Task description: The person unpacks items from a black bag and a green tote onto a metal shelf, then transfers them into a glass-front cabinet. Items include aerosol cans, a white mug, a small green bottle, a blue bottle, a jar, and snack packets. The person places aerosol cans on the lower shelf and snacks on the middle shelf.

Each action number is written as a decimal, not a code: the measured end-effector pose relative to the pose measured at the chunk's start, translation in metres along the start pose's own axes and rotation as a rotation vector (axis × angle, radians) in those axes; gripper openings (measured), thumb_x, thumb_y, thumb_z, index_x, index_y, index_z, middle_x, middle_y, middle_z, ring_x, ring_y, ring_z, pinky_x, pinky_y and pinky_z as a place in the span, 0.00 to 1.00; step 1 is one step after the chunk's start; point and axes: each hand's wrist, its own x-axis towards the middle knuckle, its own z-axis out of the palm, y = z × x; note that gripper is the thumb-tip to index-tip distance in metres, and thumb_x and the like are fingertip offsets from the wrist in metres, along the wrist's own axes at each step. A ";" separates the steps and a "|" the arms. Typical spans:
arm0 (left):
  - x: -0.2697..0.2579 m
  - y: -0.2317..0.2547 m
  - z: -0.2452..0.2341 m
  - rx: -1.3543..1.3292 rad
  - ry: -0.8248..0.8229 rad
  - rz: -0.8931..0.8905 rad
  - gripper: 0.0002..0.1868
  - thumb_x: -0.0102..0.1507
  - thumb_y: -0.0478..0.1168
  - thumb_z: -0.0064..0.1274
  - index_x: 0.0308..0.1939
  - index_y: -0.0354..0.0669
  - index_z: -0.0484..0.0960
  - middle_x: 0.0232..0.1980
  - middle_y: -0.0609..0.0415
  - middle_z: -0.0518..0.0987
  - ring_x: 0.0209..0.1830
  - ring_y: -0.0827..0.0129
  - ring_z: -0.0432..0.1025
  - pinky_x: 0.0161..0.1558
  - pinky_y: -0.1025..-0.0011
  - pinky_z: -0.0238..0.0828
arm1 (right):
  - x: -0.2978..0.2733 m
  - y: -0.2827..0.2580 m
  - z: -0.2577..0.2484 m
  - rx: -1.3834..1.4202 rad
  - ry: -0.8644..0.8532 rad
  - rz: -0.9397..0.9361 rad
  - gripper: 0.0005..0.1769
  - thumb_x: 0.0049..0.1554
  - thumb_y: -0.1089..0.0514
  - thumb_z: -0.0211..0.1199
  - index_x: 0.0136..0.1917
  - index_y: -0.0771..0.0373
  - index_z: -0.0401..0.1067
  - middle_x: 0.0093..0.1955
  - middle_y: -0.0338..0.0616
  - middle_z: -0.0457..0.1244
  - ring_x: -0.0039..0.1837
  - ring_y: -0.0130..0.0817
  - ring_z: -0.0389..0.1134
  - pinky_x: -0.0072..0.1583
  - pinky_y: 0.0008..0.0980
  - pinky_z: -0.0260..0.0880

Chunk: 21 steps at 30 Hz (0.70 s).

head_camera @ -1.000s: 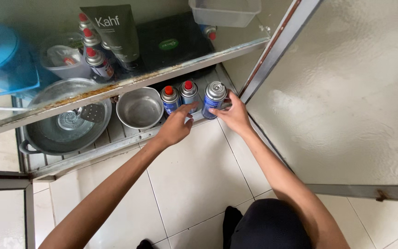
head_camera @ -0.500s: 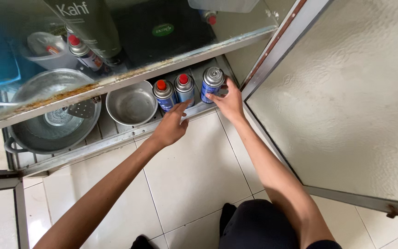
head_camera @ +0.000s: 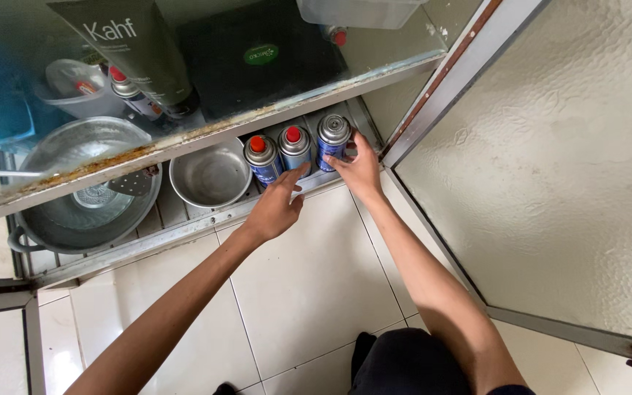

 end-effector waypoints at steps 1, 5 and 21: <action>0.000 0.000 0.000 -0.010 0.000 -0.001 0.37 0.61 0.26 0.49 0.75 0.40 0.60 0.71 0.40 0.69 0.60 0.52 0.75 0.60 0.61 0.72 | 0.001 0.000 0.000 -0.015 0.005 -0.015 0.38 0.47 0.59 0.79 0.68 0.64 0.67 0.63 0.46 0.68 0.62 0.36 0.70 0.58 0.37 0.78; 0.000 0.000 -0.001 -0.003 0.007 -0.004 0.37 0.61 0.26 0.48 0.75 0.40 0.61 0.72 0.40 0.69 0.60 0.53 0.75 0.61 0.61 0.71 | 0.003 0.001 0.006 -0.018 0.024 -0.045 0.39 0.47 0.59 0.79 0.69 0.63 0.67 0.63 0.46 0.68 0.63 0.37 0.70 0.59 0.36 0.78; -0.006 0.007 -0.012 -0.008 -0.009 -0.057 0.36 0.62 0.27 0.47 0.75 0.43 0.60 0.73 0.40 0.67 0.61 0.55 0.75 0.61 0.61 0.71 | 0.015 0.011 0.012 -0.108 0.020 -0.046 0.41 0.48 0.54 0.78 0.70 0.64 0.65 0.65 0.50 0.67 0.63 0.42 0.70 0.63 0.42 0.69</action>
